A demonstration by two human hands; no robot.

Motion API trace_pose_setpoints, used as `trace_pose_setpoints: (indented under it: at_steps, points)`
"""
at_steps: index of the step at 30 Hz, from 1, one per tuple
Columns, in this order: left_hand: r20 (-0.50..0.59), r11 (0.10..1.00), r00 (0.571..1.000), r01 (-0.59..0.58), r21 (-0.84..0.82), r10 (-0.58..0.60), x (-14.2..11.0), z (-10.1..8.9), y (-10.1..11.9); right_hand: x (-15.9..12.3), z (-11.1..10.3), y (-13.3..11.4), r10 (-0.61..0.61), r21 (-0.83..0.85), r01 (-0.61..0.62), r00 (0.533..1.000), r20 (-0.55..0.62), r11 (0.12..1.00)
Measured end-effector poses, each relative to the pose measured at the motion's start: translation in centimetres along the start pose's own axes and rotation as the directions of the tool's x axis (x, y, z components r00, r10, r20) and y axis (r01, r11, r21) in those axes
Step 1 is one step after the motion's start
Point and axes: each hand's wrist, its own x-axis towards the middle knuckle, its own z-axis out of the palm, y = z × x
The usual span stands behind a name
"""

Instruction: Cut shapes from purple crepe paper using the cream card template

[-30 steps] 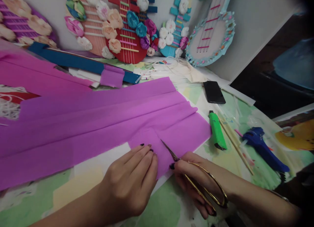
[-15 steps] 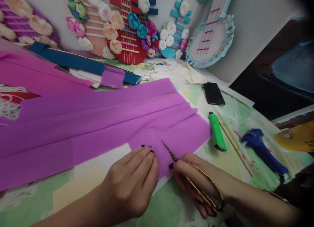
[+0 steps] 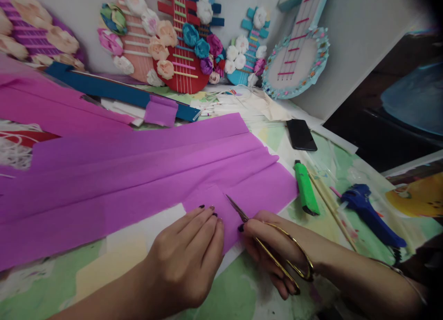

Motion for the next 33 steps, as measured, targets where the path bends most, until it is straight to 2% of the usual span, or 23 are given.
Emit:
trace_pose_setpoints:
  at_steps: [4,11,18,22,27,33]
  points:
    - [-0.024,1.0,1.0,0.019,0.004,-0.019,-0.5,0.5,0.2,0.1,0.1,-0.5,-0.002,0.013,0.002,1.0,-0.031,1.0]
    - [-0.048,0.998,0.997,0.055,0.014,-0.054,-1.3,0.8,0.5,1.0,-0.3,-0.2,0.003,0.001,-0.003,1.0,-0.018,1.0]
    - [-0.051,0.999,0.997,0.05,0.018,-0.049,-1.2,0.8,0.5,1.2,-1.1,0.7,-0.088,0.029,0.087,0.994,0.063,0.996]
    - [-0.053,0.999,0.998,0.047,0.02,-0.046,-1.3,1.0,0.4,0.8,-0.9,0.2,-0.045,-0.027,0.045,0.999,0.012,0.999]
    - [-0.05,0.999,0.998,0.05,0.013,-0.05,-1.1,0.9,0.4,0.4,-0.4,-0.5,-0.052,-0.031,0.051,0.997,-0.057,0.998]
    - [-0.051,0.999,0.998,0.048,0.025,-0.047,-1.1,0.6,0.3,0.6,-0.3,-0.6,0.039,-0.056,-0.042,0.998,-0.052,0.998]
